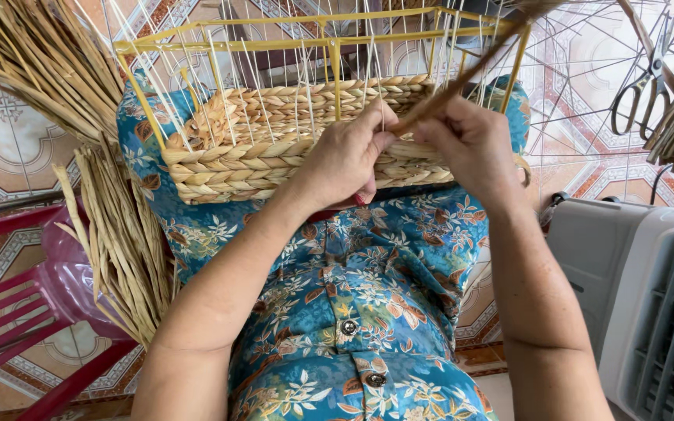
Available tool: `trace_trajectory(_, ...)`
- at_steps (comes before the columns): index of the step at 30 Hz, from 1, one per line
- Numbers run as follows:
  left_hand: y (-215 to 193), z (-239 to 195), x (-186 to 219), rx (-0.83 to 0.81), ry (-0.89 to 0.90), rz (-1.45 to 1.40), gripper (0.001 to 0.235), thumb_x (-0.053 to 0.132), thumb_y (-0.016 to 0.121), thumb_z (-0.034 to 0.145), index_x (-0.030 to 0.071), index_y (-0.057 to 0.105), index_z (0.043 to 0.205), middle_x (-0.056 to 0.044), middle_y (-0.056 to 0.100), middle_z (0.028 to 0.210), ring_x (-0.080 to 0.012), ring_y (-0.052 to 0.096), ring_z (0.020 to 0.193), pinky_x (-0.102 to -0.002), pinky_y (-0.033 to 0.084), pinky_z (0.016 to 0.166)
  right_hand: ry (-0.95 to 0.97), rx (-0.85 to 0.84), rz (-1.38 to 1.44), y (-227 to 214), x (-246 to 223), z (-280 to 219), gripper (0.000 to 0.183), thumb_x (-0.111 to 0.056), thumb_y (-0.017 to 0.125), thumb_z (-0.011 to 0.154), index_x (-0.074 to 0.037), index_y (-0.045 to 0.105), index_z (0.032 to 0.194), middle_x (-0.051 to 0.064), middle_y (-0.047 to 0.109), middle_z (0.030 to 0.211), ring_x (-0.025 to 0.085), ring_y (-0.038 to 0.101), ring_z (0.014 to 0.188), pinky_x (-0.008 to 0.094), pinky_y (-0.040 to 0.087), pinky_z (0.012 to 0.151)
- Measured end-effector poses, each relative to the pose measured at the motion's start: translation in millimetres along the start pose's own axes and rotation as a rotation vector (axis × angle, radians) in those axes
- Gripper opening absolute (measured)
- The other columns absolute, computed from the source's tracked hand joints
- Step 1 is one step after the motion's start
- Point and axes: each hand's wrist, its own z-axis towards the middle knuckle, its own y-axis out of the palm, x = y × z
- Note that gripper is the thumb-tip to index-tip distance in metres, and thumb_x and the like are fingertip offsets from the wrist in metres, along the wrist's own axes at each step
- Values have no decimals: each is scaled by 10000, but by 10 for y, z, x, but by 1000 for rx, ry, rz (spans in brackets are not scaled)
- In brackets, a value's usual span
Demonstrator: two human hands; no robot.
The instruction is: The person weaves dried palm leaves into a rectangular basket using a yellow wire frame jig. They interlace the leaves through vertical wires, pull them tight, and occasionally trim excess material with scissors.
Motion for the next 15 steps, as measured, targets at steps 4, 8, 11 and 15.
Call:
trace_trajectory(4, 21, 217, 28, -34, -125, 27, 79, 137, 509, 1024, 70, 550, 1016, -16, 674, 749, -126, 639, 460, -248, 540, 360, -188, 114, 129, 147, -107, -154, 49, -66, 667, 1066, -57, 702, 1099, 30, 719, 922, 88, 676, 773, 252, 538, 649)
trace_trajectory(8, 197, 352, -67, 25, 138, 501, 49, 89, 602, 999, 53, 616, 969, -53, 705, 744, -119, 649, 559, -258, 513, 459, -303, 131, -335, -35, -161, -274, 132, -139, 768, 1016, -83, 746, 1133, 47, 677, 966, 150, 668, 836, 309, 541, 708)
trace_trajectory(11, 169, 348, -168, 69, 274, 388, 42, 118, 650, 969, 84, 667, 985, -48, 731, 811, -141, 696, 617, -248, 531, 503, -187, 124, -617, -386, -96, -296, 230, -249, 822, 948, -111, 783, 1129, 65, 638, 928, 198, 630, 801, 364, 520, 689)
trace_trajectory(15, 162, 268, -215, 133, 158, 155, 109, 203, 666, 977, 110, 693, 1028, -34, 751, 944, -129, 739, 655, -209, 574, 508, -63, -7, -639, -600, 119, -257, 174, -276, 808, 958, -116, 778, 1017, 57, 642, 945, 189, 624, 782, 369, 506, 681)
